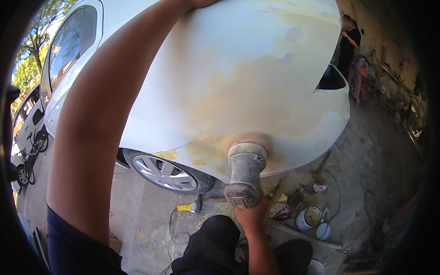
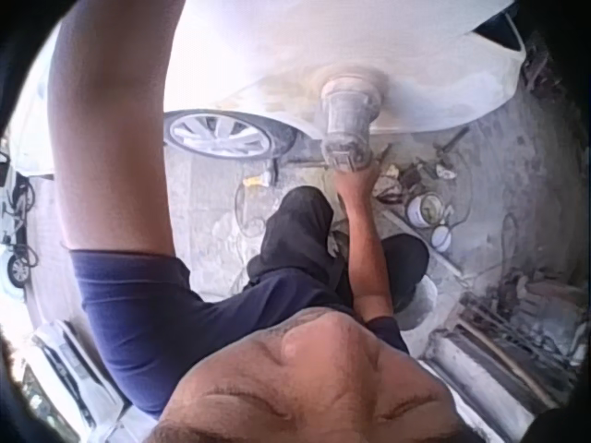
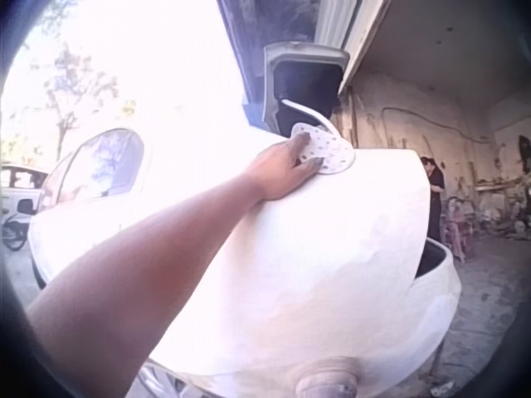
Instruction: The person uses an orbital sander to sand the surface of a white car bumper. They hold a sanding disc in the left hand while operating the sander with the right hand, moving it across the bumper to smooth the surface.
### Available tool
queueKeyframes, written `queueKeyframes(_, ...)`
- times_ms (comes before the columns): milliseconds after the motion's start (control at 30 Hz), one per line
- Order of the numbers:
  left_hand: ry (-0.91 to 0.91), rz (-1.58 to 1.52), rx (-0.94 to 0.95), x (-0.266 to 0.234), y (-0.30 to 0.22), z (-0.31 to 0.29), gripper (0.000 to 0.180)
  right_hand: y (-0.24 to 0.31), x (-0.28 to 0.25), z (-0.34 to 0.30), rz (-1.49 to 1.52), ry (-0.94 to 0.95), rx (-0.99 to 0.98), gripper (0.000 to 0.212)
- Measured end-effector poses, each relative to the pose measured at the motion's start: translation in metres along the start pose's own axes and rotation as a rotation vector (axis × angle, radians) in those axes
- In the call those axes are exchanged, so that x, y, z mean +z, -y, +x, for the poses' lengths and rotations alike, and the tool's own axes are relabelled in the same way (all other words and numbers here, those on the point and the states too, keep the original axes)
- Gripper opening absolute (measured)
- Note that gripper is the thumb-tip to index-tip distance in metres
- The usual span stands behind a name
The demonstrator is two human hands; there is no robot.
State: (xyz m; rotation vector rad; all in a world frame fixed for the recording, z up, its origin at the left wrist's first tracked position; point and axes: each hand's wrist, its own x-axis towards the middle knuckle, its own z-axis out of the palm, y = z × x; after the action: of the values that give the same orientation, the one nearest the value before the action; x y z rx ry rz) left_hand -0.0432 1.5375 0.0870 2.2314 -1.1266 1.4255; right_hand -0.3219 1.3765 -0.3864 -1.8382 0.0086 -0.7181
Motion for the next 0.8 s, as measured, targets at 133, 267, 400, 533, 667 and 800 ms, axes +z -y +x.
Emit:
queueKeyframes(133,0.000,0.028,-0.018,0.011,0.006,0.006,0.081,0.007,0.003,0.006,-0.048,-0.003,-0.091,0.029)
queueKeyframes(267,0.031,0.004,-0.022,0.009,0.005,0.008,0.081,-0.009,0.004,-0.001,-0.113,-0.008,-0.088,0.040)
queueKeyframes(400,0.002,0.022,-0.019,0.010,0.005,0.007,0.081,-0.015,0.006,0.005,-0.257,-0.053,-0.262,0.040)
queueKeyframes(533,0.011,0.031,-0.026,0.009,0.005,0.008,0.081,-0.003,0.012,0.009,-0.101,0.050,-0.237,0.040)
queueKeyframes(667,0.031,0.031,-0.018,0.009,0.003,0.007,0.081,-0.004,0.018,0.005,-0.088,-0.033,-0.234,0.042)
queueKeyframes(800,0.029,0.049,-0.022,0.008,0.002,0.008,0.081,-0.006,0.008,0.012,-0.122,-0.031,-0.286,0.045)
